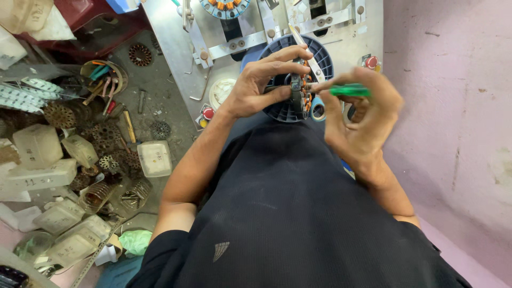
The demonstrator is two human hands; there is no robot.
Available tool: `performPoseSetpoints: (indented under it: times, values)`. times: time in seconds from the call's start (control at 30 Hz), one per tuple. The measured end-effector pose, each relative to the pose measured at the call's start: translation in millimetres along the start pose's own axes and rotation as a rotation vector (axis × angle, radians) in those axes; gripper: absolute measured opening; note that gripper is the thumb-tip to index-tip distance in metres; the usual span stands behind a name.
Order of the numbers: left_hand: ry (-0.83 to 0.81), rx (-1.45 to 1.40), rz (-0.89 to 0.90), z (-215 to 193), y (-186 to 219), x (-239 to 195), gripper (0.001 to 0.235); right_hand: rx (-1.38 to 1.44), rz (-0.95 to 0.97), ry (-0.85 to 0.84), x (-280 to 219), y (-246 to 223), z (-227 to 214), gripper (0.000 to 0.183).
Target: The person works on a motor stator assembly, using a screwdriver to adjust components and scissors to trim wires. They also handle small white insulating pieces and place them into the stator slots.
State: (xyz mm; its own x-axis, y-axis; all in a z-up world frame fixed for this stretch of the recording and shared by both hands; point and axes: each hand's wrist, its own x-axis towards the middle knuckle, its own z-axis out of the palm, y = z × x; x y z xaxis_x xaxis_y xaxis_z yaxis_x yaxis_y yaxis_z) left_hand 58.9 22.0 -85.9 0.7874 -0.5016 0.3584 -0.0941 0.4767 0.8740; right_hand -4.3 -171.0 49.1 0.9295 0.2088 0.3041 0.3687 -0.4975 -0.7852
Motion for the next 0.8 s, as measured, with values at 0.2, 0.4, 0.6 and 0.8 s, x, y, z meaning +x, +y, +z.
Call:
performPoseSetpoints:
  times: [0.2, 0.4, 0.6, 0.8]
  values:
    - [0.028, 0.086, -0.035, 1, -1, 0, 0.035, 0.045, 0.039, 0.079, 2, 6, 7, 0.07]
    - [0.043, 0.17, -0.013, 0, -2, -1, 0.03, 0.103, 0.123, -0.107, 21, 25, -10, 0.065]
    - [0.052, 0.171, -0.005, 3, 3, -2, 0.029, 0.237, 0.194, -0.219, 43, 29, -15, 0.064]
    - [0.057, 0.128, -0.02, 6, 11, 0, 0.027, 0.372, 0.21, -0.231, 51, 34, -15, 0.07]
